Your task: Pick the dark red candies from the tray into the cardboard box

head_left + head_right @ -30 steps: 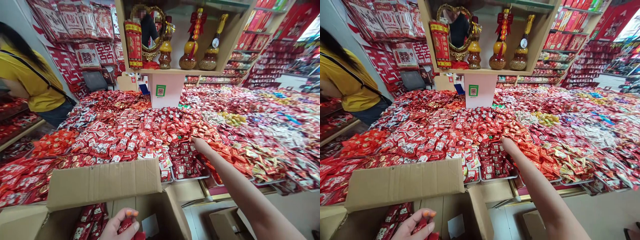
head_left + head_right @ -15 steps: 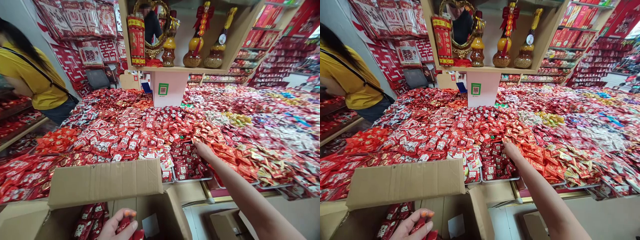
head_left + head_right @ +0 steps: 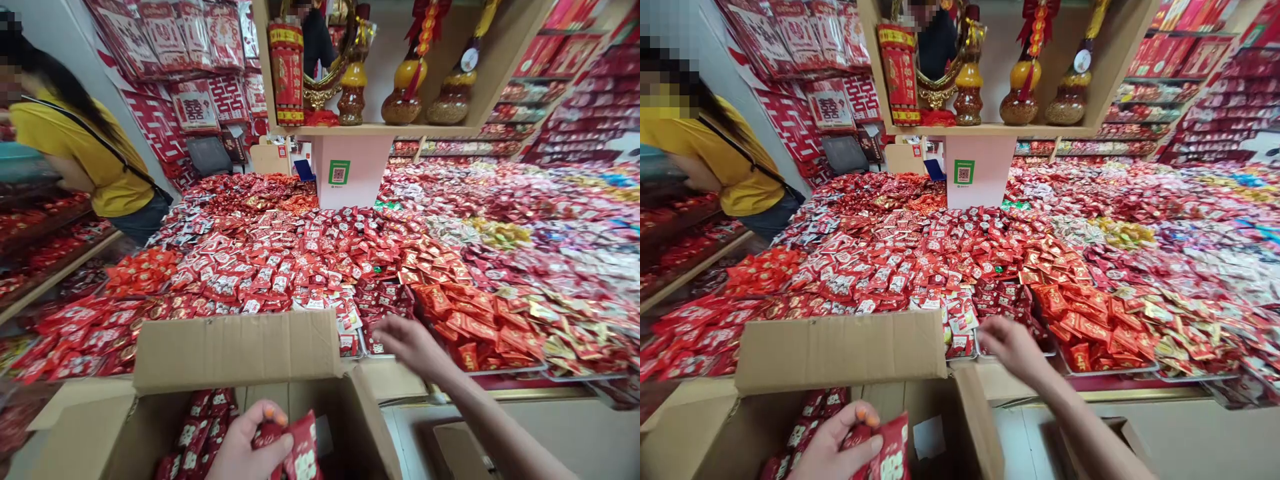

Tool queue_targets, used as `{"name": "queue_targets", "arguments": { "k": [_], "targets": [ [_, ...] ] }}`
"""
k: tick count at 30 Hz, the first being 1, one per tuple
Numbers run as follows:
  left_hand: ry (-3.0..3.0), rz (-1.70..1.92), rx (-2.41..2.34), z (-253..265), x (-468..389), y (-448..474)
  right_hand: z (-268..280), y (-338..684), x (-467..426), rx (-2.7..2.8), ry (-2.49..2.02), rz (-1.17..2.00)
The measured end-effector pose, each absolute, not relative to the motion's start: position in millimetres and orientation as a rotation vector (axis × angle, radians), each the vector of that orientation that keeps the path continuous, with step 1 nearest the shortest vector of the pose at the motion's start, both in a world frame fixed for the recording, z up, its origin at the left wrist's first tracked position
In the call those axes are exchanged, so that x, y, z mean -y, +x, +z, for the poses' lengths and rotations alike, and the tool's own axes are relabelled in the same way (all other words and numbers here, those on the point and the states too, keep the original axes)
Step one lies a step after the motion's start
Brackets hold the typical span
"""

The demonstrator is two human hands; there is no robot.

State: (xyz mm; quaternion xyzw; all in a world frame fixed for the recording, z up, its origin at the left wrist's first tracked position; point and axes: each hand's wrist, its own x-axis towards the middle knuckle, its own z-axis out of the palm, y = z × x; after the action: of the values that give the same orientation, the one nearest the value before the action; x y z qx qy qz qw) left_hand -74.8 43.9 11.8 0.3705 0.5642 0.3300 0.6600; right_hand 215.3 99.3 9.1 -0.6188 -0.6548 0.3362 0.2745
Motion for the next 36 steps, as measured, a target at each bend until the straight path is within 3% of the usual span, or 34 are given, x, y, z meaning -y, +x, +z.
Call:
{"name": "queue_targets", "arguments": {
  "k": [4,7,19,33,36],
  "targets": [
    [0.848,0.9,-1.251,23.8,-47.4,-58.0,16.8,133.6,-38.4,1.351,-1.082,1.602],
    [0.854,0.959,-1.231,27.0,-47.0,-53.2,12.2,105.5,-25.0,1.109,-0.984,1.784],
    [0.809,0.78,-1.126,13.0,-40.8,-53.0,-4.6,96.3,-28.4,0.926,-1.062,1.474],
    [0.89,0.732,-1.021,18.2,-47.2,-44.8,-10.2,101.5,-25.8,1.087,-1.085,1.426],
    [0.815,0.787,-1.089,20.5,-46.4,-46.2,-12.6,110.2,-25.6,1.318,-1.105,1.172]
  ]
}}
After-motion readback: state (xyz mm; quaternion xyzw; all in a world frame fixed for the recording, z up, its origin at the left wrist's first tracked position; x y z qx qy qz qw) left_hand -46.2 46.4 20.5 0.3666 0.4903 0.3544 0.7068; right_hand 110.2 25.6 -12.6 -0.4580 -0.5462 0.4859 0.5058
